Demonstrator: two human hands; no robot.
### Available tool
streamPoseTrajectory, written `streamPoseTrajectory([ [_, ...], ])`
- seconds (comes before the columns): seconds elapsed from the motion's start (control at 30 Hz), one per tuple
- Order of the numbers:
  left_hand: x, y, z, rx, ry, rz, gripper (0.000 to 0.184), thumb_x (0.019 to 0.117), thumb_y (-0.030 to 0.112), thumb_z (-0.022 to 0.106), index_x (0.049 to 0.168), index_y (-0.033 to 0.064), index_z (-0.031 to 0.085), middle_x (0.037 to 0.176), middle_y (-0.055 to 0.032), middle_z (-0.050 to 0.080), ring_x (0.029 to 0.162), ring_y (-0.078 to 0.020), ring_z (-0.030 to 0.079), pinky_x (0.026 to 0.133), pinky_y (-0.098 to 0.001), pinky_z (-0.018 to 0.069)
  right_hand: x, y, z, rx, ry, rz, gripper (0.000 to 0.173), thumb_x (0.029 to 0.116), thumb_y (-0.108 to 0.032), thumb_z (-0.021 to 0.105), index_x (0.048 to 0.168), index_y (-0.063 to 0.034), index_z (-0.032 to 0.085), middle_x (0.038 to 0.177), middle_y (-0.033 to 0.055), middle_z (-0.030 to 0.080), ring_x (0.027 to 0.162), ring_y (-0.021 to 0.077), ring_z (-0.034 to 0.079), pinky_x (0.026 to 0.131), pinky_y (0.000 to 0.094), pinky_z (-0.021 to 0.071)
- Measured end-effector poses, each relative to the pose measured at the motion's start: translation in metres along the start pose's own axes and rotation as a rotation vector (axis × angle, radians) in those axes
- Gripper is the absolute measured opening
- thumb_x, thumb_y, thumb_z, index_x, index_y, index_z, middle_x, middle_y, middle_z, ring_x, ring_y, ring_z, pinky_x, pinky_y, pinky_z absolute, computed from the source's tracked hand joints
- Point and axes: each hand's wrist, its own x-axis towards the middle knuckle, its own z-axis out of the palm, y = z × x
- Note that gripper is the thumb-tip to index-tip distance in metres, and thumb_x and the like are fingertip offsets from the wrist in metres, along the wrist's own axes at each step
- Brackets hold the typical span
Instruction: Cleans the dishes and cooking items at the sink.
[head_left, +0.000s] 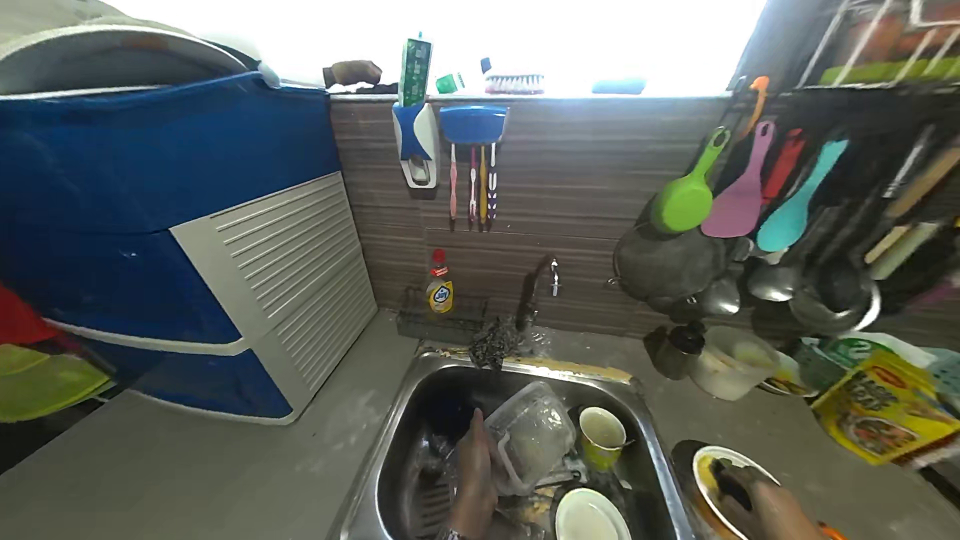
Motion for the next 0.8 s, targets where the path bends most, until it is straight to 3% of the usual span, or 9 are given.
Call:
streamPoseTrajectory([
  [0.1,-0.002,-0.002,-0.007,0.207,-0.039,0.188,0.052,0.1118,0.034,0.042,0.075,0.0016,0.056,0.056,-0.0006,0.042,0.048,-0.0116,0.042,0.05,-0.0276,0.0409,-0.003,0.001,-0.008,0.256,0.22,0.103,0.03,0.0959,-0.012,0.064,0.118,0.0078,0.069,0.111,0.0336,0.069,0.108,0.0496,0.066,0.096,0.0669,0.0485],
  [0.23,0.001,-0.005,-0.01,0.442,-0.044,0.32,0.051,0.1115,0.032,0.044,0.081,-0.0051,0.062,0.065,-0.0065,0.047,0.059,-0.0163,0.046,0.06,-0.0347,0.0438,-0.02,-0.085,-0.017,0.633,0.411,-0.111,0.022,0.0921,-0.006,0.064,0.105,0.0113,0.068,0.09,0.0217,0.068,0.082,0.0284,0.065,0.077,0.0478,0.0535],
  [0.33,-0.004,-0.007,-0.004,0.577,-0.081,0.36,0.052,0.1126,0.03,0.04,0.093,-0.0096,0.067,0.076,-0.0163,0.057,0.072,-0.0255,0.055,0.073,-0.045,0.0485,-0.028,-0.195,0.015,0.647,0.228,-0.243,0.028,0.0919,-0.01,0.069,0.111,0.0101,0.069,0.113,0.0261,0.068,0.105,0.0338,0.067,0.095,0.0469,0.0543],
  [0.43,-0.014,-0.007,-0.005,0.697,-0.139,0.499,0.04,0.1096,0.02,0.043,0.109,-0.0094,0.07,0.1,-0.0261,0.07,0.098,-0.0373,0.068,0.092,-0.0556,0.0517,-0.031,-0.279,0.065,0.45,0.234,-0.301,0.052,0.0911,-0.043,0.069,0.111,0.0048,0.069,0.13,0.0282,0.059,0.127,0.0454,0.054,0.106,0.0593,0.0436],
  [0.53,-0.027,0.013,-0.013,0.723,-0.122,0.628,0.045,0.1097,0.027,0.043,0.097,-0.0063,0.072,0.086,-0.0216,0.068,0.086,-0.0351,0.067,0.083,-0.057,0.0515,0.007,-0.282,0.064,0.531,0.16,-0.183,0.059,0.0998,-0.046,0.061,0.129,0.0054,0.061,0.143,0.0264,0.054,0.136,0.0429,0.049,0.11,0.0631,0.0383],
  [0.57,-0.032,0.02,-0.017,0.69,-0.11,0.665,0.046,0.1091,0.027,0.044,0.09,-0.0051,0.071,0.078,-0.0178,0.066,0.078,-0.031,0.064,0.077,-0.0539,0.0509,0.023,-0.27,0.06,0.687,0.081,-0.16,0.056,0.103,-0.039,0.06,0.138,0.0052,0.054,0.143,0.0242,0.055,0.133,0.0358,0.053,0.111,0.0555,0.0422],
  [0.63,-0.032,0.025,-0.023,0.502,-0.079,0.686,0.045,0.108,0.023,0.047,0.081,-0.0049,0.069,0.069,-0.0108,0.06,0.067,-0.0202,0.058,0.07,-0.0426,0.0505,0.046,-0.251,0.056,1.075,-0.056,-0.181,0.044,0.1092,-0.026,0.049,0.145,-0.001,0.046,0.129,0.0171,0.063,0.11,0.0207,0.065,0.092,0.0383,0.0546],
  [0.73,-0.014,0.017,-0.038,0.331,-0.1,0.578,0.04,0.1077,0.021,0.052,0.085,-0.0071,0.069,0.075,-0.0116,0.063,0.073,-0.0169,0.06,0.075,-0.0384,0.0529,0.053,-0.251,0.041,1.081,-0.145,-0.165,0.041,0.1109,-0.03,0.046,0.131,0.0024,0.061,0.114,0.015,0.067,0.098,0.017,0.065,0.09,0.036,0.0546],
  [0.8,0.005,0.011,-0.053,0.568,-0.205,0.658,0.037,0.1036,0.023,0.058,0.082,-0.0059,0.065,0.072,-0.0104,0.058,0.07,-0.019,0.056,0.072,-0.04,0.0493,0.05,-0.267,0.031,0.826,-0.157,-0.161,0.048,0.1083,-0.04,0.052,0.121,0.0046,0.065,0.109,0.018,0.067,0.098,0.0226,0.064,0.094,0.0419,0.0512],
])
